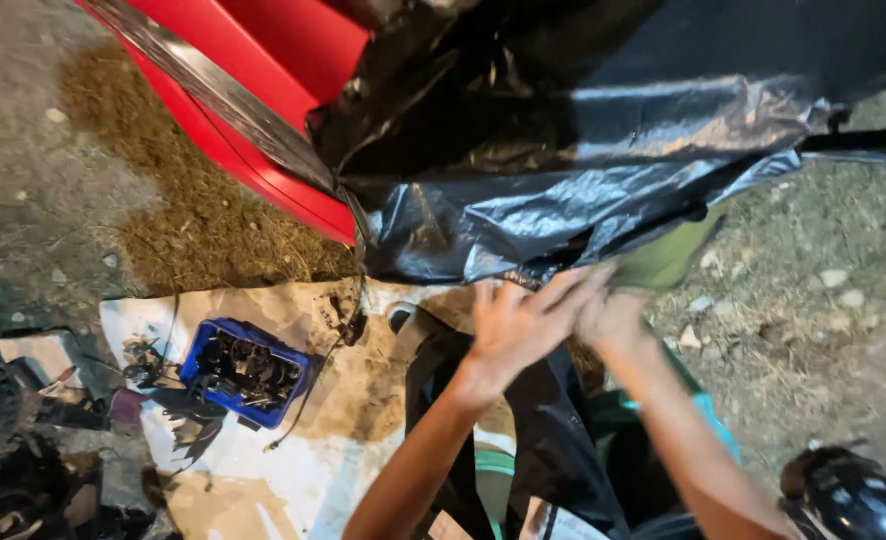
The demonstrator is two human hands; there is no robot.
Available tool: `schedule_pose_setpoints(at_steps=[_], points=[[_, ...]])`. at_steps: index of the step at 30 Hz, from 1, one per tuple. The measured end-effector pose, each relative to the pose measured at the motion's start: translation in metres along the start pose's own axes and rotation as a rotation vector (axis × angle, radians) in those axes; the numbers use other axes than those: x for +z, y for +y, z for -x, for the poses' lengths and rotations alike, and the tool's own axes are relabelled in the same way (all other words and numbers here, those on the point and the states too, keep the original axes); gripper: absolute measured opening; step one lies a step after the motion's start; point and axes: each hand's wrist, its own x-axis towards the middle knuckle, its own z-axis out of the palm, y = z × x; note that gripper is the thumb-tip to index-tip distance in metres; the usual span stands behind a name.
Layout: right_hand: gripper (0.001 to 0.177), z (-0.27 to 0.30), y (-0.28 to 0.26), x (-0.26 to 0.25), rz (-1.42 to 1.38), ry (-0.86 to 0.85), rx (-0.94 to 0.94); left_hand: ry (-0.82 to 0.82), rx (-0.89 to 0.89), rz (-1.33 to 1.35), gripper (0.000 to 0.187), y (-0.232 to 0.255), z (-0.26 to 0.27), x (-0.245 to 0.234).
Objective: The person cleans a red motorcycle by wiping the rear tire and body panels with a cloth. They spray a cleaning solution onto the footrest area and scrub it with a brush, then wipe the front fairing and handlebars with the cloth.
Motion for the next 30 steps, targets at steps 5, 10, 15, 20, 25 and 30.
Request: schedule_pose_setpoints(at_steps=[5, 10, 15, 20, 25, 30], points=[[0.02, -0.043, -0.046, -0.13, -0.827, 0.169, 0.202, 0.177, -0.28, 0.149, 0.038, 0.003, 0.042, 0.02], [0.012, -0.008, 0.014, -0.052, -0.917, 0.112, 0.38, 0.062, -0.24, 0.26, 0.047, 0.023, -0.021, -0.005], [0.065, -0.004, 0.043, -0.065, -0.075, 0.195, 0.182, -0.104, -0.096, 0.078, 0.051, 0.049, -0.059, -0.039], [0.055, -0.033, 0.02, -0.112, -0.26, 0.147, -0.129, -0.153, -0.394, 0.272, 0.038, 0.011, 0.025, -0.023], [0.049, -0.102, -0.062, -0.244, -0.126, 0.412, -0.244, -0.088, -0.463, 0.196, 0.022, -0.068, 0.069, -0.006], [0.039, -0.179, -0.116, -0.373, -0.226, 0.356, -0.233, -0.005, -0.521, 0.281, 0.046, -0.149, 0.053, -0.032]])
